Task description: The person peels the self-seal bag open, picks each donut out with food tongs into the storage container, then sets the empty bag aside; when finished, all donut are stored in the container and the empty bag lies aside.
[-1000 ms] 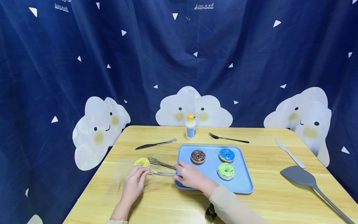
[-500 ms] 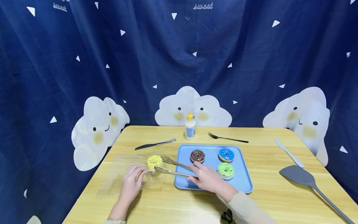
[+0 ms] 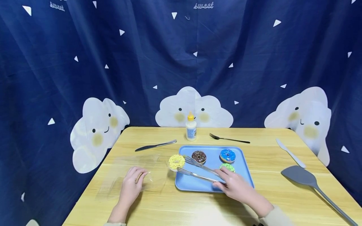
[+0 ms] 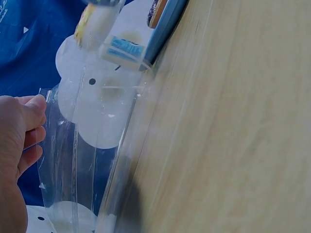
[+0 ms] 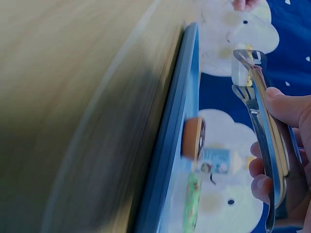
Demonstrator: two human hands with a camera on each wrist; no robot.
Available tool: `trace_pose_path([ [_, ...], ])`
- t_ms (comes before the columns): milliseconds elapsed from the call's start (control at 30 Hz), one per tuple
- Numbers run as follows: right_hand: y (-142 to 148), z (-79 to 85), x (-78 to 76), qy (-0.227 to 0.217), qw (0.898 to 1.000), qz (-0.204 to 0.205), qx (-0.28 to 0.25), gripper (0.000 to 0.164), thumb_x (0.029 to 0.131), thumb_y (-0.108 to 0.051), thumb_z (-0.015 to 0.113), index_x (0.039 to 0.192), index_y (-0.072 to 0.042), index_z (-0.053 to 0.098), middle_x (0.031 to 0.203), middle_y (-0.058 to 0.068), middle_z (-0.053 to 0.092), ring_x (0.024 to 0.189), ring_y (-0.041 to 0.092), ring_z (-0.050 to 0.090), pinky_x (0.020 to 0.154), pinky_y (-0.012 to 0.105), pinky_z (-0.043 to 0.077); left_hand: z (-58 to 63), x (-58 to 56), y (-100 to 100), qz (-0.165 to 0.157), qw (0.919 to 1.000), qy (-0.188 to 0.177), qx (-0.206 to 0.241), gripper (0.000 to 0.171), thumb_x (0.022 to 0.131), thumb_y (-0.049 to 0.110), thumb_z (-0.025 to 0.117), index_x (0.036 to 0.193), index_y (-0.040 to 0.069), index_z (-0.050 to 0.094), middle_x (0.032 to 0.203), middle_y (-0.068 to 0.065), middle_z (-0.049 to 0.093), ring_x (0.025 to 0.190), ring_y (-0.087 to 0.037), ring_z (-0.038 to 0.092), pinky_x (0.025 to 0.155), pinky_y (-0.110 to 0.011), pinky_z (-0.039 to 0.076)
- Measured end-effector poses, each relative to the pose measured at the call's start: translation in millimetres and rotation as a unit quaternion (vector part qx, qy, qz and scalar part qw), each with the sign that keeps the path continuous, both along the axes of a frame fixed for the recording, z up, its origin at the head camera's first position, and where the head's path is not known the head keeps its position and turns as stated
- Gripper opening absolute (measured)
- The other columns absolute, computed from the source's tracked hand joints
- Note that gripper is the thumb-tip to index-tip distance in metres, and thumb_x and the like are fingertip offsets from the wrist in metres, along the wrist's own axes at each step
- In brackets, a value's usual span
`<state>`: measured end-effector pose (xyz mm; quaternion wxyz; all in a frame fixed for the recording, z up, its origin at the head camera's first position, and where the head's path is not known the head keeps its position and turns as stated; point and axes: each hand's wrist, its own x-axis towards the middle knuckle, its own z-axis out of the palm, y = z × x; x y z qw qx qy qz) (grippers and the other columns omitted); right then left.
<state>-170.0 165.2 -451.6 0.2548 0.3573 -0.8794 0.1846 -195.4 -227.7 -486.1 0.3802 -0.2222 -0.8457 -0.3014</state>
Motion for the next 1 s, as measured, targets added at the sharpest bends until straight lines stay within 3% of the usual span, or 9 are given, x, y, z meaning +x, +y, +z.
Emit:
trace_pose_path([
  [233, 34.7, 0.6, 17.0, 0.002, 1.000, -0.012, -0.024, 0.043, 0.070, -0.018, 0.081, 0.107, -0.003, 0.064, 0.089, -0.003, 0.056, 0.061, -0.006, 0.036, 0.048, 0.010, 0.035, 2.8, -0.6, -0.3, -0.003, 1.0000, 0.003, -0.005, 0.015, 0.073, -0.001, 0.074, 0.084, 0.006, 0.068, 0.085, -0.001, 0.060, 0.082, -0.018, 0.056, 0.082, -0.012, 0.043],
  [433, 59.5, -4.4, 30.7, -0.024, 0.999, -0.021, -0.030, 0.040, 0.069, -0.015, 0.081, 0.105, -0.004, 0.065, 0.083, -0.012, 0.046, 0.057, -0.008, 0.028, 0.047, 0.006, 0.026, 3.7, 0.1, 1.2, -0.005, 0.9999, 0.012, -0.006, 0.018, 0.072, -0.003, 0.074, 0.084, 0.008, 0.068, 0.085, 0.000, 0.061, 0.082, -0.017, 0.056, 0.077, -0.013, 0.045],
  [633, 69.9, -9.2, 36.2, -0.027, 0.999, -0.040, -0.010, 0.039, 0.071, -0.020, 0.081, 0.104, -0.005, 0.065, 0.086, -0.007, 0.053, 0.060, -0.006, 0.036, 0.047, 0.010, 0.032, 2.5, -0.1, 0.6, -0.006, 1.0000, 0.007, -0.003, 0.019, 0.072, -0.004, 0.074, 0.084, 0.009, 0.068, 0.085, 0.001, 0.061, 0.082, -0.017, 0.056, 0.077, -0.013, 0.045],
  [1000, 63.8, -16.0, 35.9, -0.032, 0.999, -0.030, 0.019, 0.039, 0.075, -0.025, 0.078, 0.106, -0.004, 0.066, 0.087, -0.004, 0.054, 0.063, -0.005, 0.042, 0.047, 0.014, 0.041, 2.0, -0.9, 1.4, 0.001, 1.0000, -0.004, -0.004, 0.015, 0.074, -0.001, 0.074, 0.084, 0.009, 0.068, 0.085, 0.001, 0.061, 0.083, -0.017, 0.056, 0.079, -0.012, 0.044],
])
